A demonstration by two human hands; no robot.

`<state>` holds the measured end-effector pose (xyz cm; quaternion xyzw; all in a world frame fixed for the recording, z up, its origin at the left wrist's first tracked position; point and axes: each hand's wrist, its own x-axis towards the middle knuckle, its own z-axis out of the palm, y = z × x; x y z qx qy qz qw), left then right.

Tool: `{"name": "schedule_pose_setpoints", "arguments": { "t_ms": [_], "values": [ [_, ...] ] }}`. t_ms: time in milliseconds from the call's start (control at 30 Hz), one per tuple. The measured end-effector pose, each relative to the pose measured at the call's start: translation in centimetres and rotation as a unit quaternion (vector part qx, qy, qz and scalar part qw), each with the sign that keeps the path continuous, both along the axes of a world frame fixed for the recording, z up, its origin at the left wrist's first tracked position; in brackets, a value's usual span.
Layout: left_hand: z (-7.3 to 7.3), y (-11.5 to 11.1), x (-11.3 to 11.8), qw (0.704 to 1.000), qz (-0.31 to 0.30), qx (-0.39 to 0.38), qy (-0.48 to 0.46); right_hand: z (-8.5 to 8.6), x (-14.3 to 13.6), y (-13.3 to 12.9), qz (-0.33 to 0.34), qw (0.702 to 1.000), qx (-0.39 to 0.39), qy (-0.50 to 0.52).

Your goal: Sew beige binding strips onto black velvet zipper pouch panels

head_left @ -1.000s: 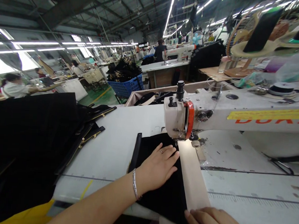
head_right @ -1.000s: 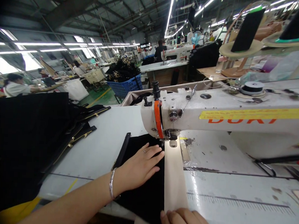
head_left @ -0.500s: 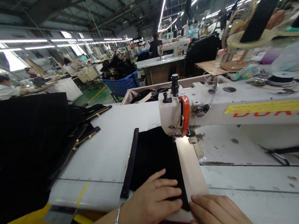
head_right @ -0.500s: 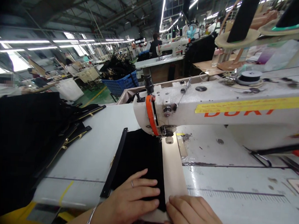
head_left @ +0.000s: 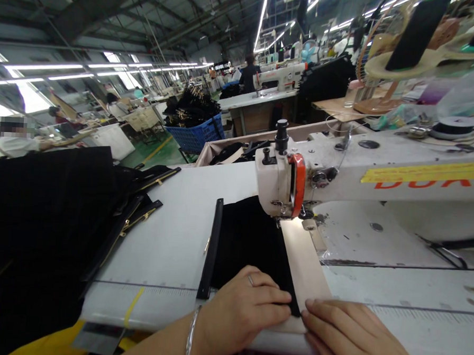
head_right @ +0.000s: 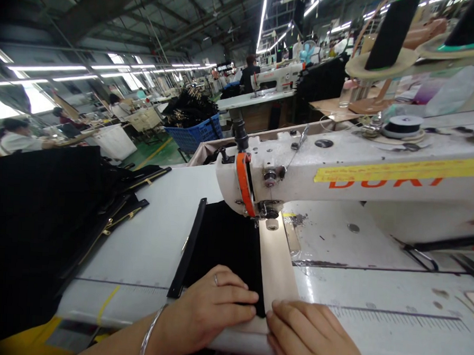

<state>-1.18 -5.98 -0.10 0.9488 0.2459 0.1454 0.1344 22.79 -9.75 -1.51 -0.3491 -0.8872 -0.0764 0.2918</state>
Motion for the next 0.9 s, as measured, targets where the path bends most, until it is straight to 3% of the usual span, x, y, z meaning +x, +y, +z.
{"name": "schedule_pose_setpoints", "arguments": {
  "t_ms": [467,900],
  "values": [
    [-0.9,4.0,0.1,1.0,0.013,0.027,0.006,-2.5,0.8,2.2,-0.026,0.996,-0.075,-0.03],
    [-0.9,8.8,0.0,0.998,0.017,0.052,0.022,-1.9,0.3,6.0,-0.064,0.988,-0.133,-0.04]
  ]
}}
